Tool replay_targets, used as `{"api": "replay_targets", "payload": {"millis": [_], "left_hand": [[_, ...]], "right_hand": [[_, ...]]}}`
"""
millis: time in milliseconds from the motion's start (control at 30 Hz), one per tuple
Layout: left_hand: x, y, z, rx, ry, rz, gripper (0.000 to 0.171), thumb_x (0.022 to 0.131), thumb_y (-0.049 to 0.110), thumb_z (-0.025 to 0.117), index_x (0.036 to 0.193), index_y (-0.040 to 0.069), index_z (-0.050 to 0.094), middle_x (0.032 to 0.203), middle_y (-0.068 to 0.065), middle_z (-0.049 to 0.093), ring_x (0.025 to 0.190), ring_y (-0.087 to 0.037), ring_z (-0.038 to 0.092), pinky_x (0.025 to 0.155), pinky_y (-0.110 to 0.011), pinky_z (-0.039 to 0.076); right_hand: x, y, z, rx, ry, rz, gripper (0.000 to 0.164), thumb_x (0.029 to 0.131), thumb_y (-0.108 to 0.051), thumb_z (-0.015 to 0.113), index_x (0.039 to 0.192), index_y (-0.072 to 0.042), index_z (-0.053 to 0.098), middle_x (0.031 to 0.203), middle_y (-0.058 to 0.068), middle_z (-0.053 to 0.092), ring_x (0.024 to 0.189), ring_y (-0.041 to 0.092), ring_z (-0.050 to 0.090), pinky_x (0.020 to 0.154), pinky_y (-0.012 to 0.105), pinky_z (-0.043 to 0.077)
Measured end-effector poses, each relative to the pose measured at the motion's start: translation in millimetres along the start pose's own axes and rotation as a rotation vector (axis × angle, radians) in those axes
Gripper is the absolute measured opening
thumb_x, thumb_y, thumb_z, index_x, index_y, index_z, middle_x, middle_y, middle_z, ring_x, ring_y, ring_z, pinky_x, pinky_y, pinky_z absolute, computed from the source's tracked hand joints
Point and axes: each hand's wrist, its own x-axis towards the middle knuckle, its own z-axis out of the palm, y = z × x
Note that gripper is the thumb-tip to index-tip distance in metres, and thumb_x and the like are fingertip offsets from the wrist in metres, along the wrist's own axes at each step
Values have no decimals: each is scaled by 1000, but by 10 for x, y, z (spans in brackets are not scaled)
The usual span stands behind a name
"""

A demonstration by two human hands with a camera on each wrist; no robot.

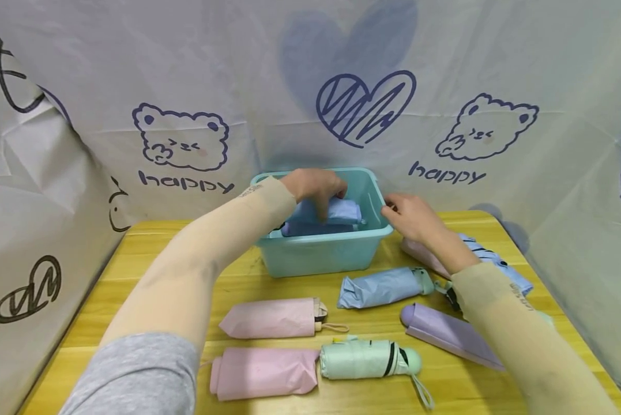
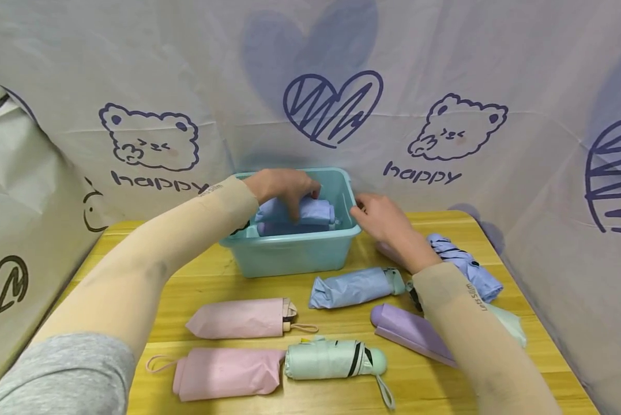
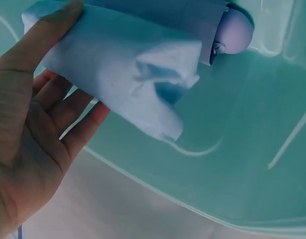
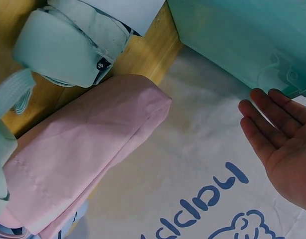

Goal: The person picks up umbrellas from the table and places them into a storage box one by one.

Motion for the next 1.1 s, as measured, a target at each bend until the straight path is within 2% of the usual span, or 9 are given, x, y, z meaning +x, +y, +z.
{"api": "replay_targets", "payload": {"millis": [433,700,900,1100], "left_hand": [[126,58,175,34,-75,-19,59,78,27,93,124,13,59,114,-1,62,103,-19,59,91,-33,51],[153,26,246,3,-82,9,59,80,26,92,127,10,59,116,-3,63,102,-19,59,91,-33,52],[178,49,286,-56,-119,28,56,83,21,89,128,10,59,119,-4,62,104,-20,56,91,-34,52],[186,63,312,-59,-138,12,59,84,19,88,133,9,56,124,-5,61,110,-19,58,94,-35,52]], "right_hand": [[17,-1,15,8,16,-9,46,104,-28,46,135,4,61,123,21,68,109,38,64,99,55,51],[5,4,28,13,26,-1,46,103,-28,46,133,4,62,124,22,68,110,38,64,99,55,50],[-10,-15,7,9,19,6,43,104,-28,45,127,3,63,119,21,68,104,37,64,95,55,51],[-11,-21,-2,9,12,7,43,104,-29,44,127,2,64,118,20,69,104,36,63,95,54,51]]}}
